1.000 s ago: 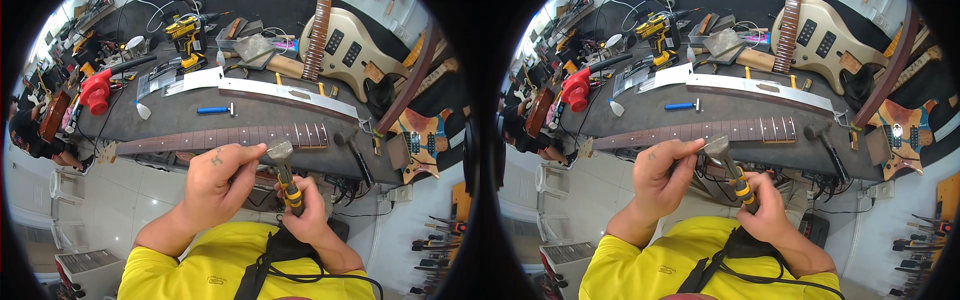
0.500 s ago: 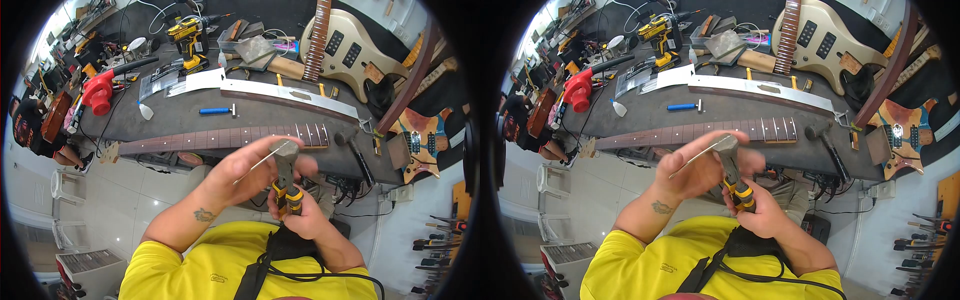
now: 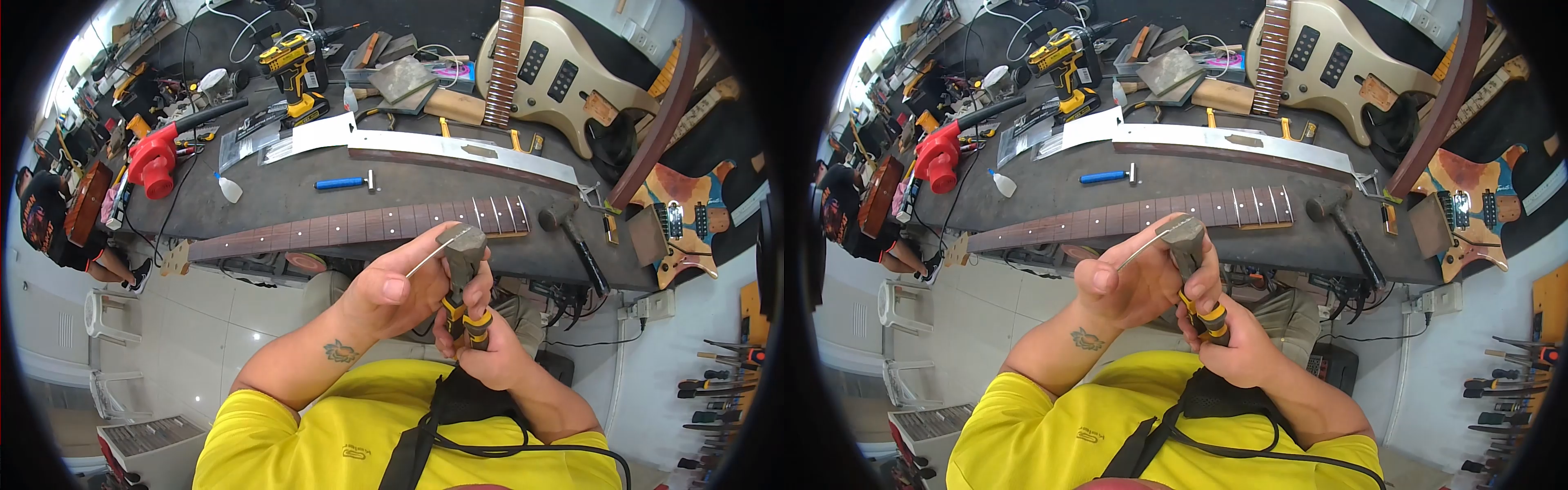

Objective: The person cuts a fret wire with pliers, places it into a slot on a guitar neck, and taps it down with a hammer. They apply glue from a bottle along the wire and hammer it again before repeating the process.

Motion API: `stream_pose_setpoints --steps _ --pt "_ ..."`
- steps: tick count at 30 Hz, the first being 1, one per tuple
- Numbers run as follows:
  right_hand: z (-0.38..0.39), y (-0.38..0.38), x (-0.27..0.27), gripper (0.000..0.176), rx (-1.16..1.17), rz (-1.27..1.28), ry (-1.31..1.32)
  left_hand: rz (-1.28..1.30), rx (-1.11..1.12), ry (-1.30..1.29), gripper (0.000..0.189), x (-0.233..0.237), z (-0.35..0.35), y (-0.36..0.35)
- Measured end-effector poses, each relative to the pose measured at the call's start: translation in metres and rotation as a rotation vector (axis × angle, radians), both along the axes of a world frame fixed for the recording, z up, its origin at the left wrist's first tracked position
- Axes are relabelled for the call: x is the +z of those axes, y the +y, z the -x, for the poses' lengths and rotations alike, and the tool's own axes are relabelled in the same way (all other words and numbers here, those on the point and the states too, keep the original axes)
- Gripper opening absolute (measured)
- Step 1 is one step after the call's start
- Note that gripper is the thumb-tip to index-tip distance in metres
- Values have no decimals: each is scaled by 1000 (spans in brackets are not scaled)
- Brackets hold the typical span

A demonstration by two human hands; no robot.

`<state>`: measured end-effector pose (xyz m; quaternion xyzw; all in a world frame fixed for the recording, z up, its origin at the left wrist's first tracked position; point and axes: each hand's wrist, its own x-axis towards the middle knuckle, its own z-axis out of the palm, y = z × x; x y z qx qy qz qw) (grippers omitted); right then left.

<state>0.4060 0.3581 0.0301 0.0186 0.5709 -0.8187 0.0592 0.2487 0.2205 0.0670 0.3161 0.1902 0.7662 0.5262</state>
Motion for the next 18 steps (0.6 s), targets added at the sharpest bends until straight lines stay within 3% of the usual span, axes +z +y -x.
stream_pose_setpoints --steps 18 --pt "0 -8 5 50 -27 -4 -36 -9 27 32 89 -8 -4 -4"
